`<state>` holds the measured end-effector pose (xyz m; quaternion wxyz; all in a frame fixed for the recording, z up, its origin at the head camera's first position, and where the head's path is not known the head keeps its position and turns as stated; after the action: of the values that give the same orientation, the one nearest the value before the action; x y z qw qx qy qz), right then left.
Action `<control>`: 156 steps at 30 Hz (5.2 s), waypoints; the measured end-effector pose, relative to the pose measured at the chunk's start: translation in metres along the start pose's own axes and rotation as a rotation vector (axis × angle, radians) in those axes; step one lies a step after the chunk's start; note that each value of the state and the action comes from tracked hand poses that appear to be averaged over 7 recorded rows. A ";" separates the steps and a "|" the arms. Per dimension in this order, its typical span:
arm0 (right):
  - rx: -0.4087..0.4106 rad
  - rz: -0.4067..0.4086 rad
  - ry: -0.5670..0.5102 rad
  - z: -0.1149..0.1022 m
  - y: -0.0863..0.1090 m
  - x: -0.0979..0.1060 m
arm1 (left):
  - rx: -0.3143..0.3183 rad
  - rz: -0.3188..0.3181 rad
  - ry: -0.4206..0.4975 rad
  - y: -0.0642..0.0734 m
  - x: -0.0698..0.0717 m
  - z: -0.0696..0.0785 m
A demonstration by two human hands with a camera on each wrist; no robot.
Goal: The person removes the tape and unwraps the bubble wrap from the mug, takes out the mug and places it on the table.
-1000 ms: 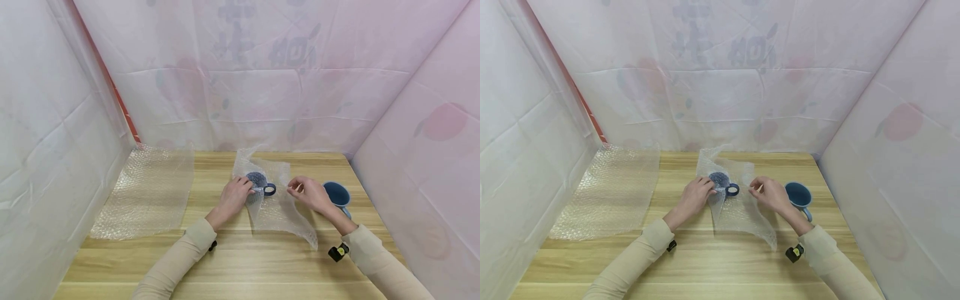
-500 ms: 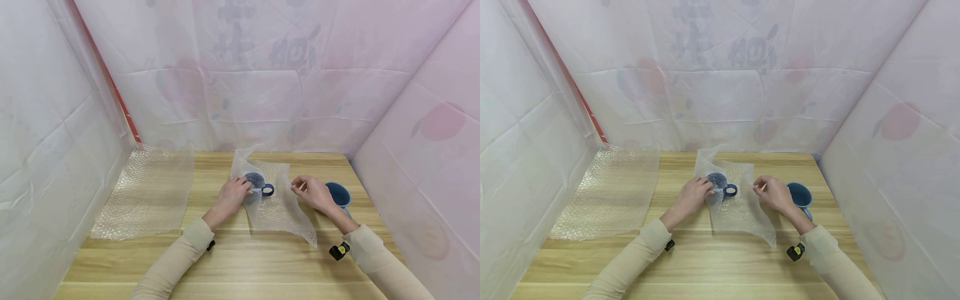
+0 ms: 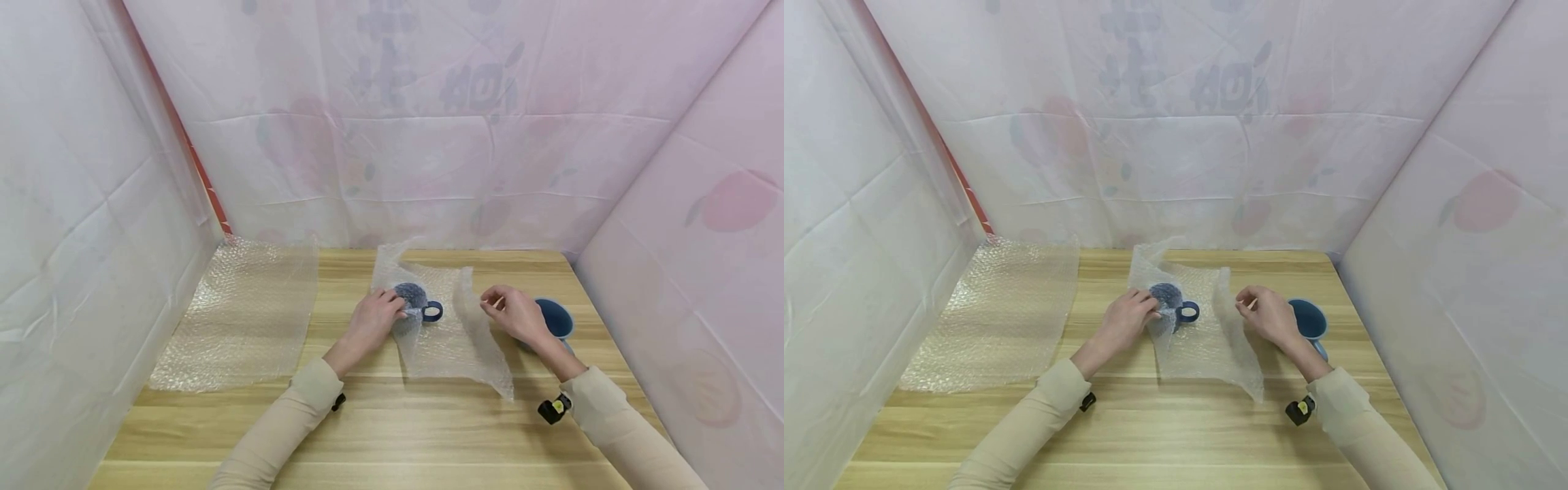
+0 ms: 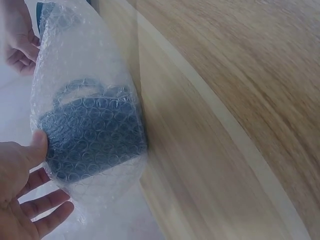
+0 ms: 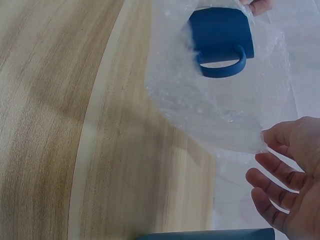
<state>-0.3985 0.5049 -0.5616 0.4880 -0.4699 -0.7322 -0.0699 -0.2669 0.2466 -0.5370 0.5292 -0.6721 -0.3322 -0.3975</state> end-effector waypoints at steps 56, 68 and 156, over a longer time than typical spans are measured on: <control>0.030 0.089 0.439 0.003 0.003 -0.042 | 0.009 0.017 0.023 0.023 0.015 -0.030; 0.006 0.018 0.420 0.005 0.004 -0.049 | 0.037 0.036 0.067 0.024 0.014 -0.036; 0.420 -0.014 0.236 -0.070 -0.027 -0.057 | 0.059 0.020 0.081 0.024 0.012 -0.035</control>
<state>-0.3688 0.4153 -0.5598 0.6568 -0.3416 -0.6717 0.0263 -0.2464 0.2074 -0.5326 0.5658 -0.6427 -0.3154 -0.4091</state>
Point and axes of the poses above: each hand's wrist, its own y-axis away from the middle knuckle, its own x-axis out of the back of the hand, z = x × y, the point moved 5 cm from there along -y, towards the middle knuckle, and after that the axes turned 2 degrees about x, right-handed, at the moved point
